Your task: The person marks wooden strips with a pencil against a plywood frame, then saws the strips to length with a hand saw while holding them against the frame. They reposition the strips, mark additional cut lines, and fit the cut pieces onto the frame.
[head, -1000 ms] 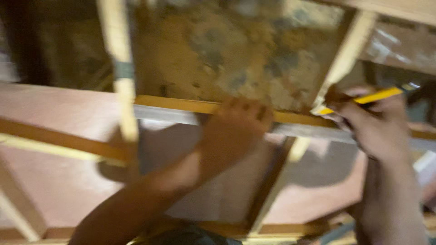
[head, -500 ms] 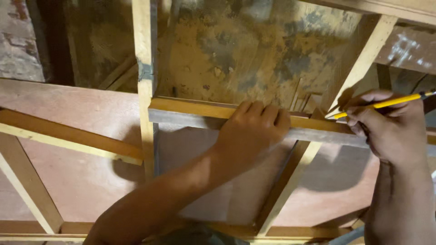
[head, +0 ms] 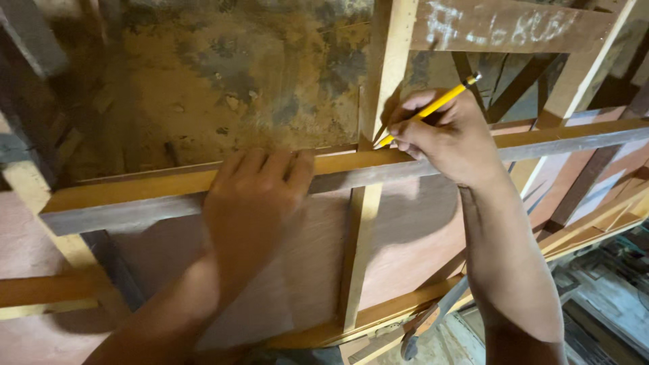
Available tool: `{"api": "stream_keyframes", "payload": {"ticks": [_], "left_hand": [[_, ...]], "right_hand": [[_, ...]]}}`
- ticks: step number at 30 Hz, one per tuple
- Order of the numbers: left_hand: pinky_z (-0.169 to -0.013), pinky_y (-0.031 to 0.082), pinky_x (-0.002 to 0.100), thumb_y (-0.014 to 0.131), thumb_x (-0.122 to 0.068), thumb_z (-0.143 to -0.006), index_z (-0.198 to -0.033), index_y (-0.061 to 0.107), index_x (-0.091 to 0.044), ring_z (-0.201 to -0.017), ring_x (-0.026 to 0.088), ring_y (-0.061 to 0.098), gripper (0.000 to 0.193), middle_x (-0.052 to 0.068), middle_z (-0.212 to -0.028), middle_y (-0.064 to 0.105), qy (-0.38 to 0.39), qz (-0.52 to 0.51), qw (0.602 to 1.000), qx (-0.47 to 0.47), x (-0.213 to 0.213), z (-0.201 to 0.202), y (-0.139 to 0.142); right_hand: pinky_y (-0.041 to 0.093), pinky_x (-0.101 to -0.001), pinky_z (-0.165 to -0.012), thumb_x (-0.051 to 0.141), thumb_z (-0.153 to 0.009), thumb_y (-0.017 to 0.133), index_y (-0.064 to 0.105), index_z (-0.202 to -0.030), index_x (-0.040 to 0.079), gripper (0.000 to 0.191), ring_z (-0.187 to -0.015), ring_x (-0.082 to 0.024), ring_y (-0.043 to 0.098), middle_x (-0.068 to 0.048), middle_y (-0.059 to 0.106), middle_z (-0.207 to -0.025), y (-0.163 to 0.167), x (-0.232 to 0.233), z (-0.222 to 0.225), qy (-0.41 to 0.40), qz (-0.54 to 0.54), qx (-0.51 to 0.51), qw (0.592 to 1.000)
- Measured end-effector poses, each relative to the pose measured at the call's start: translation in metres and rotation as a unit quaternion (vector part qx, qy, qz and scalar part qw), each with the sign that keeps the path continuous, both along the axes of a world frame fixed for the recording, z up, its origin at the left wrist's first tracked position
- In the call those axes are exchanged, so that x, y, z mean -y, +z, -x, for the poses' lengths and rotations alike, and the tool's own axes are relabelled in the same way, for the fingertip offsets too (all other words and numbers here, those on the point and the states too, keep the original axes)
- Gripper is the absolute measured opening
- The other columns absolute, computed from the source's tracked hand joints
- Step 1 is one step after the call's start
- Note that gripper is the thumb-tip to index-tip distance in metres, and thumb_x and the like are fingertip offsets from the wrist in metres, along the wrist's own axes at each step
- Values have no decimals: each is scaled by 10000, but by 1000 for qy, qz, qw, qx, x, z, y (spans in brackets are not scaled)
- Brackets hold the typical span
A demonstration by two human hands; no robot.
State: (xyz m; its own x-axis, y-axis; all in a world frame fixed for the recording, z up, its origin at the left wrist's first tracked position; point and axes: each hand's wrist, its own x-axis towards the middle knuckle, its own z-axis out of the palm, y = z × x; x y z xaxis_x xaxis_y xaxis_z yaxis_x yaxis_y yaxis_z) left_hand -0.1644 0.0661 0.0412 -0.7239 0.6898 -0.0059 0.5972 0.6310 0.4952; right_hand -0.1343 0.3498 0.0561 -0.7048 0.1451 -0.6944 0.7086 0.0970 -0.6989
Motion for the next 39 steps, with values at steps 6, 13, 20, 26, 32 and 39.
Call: {"api": "stream_keyframes", "payload": {"ticks": [6,13,20,26,32,39], "left_hand": [[-842,556,379,744,-171,-782,-1134,760,-108,-868,238,696,358,61,-900,704,-13,6,1000,27,0,2,3],[-849,558,364,756,-148,-836,-1160,751,-122,-887,215,696,325,55,-934,709,-10,13,1000,14,-1,1,2],[-820,541,382,697,-178,-760,-1102,736,-97,-891,255,691,354,63,-943,706,-10,2,999,44,-3,3,6],[-881,533,370,770,-162,-800,-1147,730,-158,-953,238,681,349,30,-982,698,-19,45,998,36,-13,6,11],[-857,522,422,840,-248,-611,-1149,727,-119,-932,286,670,564,70,-946,692,-11,29,995,92,-25,7,17],[-875,517,431,852,-250,-624,-1153,718,-130,-964,290,667,559,67,-982,695,-20,39,995,91,-29,0,14]], "right_hand": [[441,-242,-501,-46,-895,660,707,-878,-41,50,-571,-86,577,-62,667,-704,3,1,5,107,-20,1,994],[429,-230,-496,-42,-890,654,713,-881,-32,60,-568,-71,571,-50,668,-703,3,3,6,95,-14,2,995],[425,-226,-501,-49,-879,618,706,-849,-20,97,-587,-63,565,-33,655,-705,7,2,9,106,-17,-2,994],[450,-239,-533,-9,-881,620,708,-847,3,95,-614,-58,575,-4,641,-699,9,-3,12,137,-45,-10,990],[439,-265,-507,38,-879,653,734,-820,19,102,-571,-75,573,-17,652,-647,14,-10,13,147,-66,7,987],[414,-285,-471,5,-892,655,696,-914,-6,47,-547,-121,560,-61,615,-672,7,-31,-8,8,1,-41,999]]}}
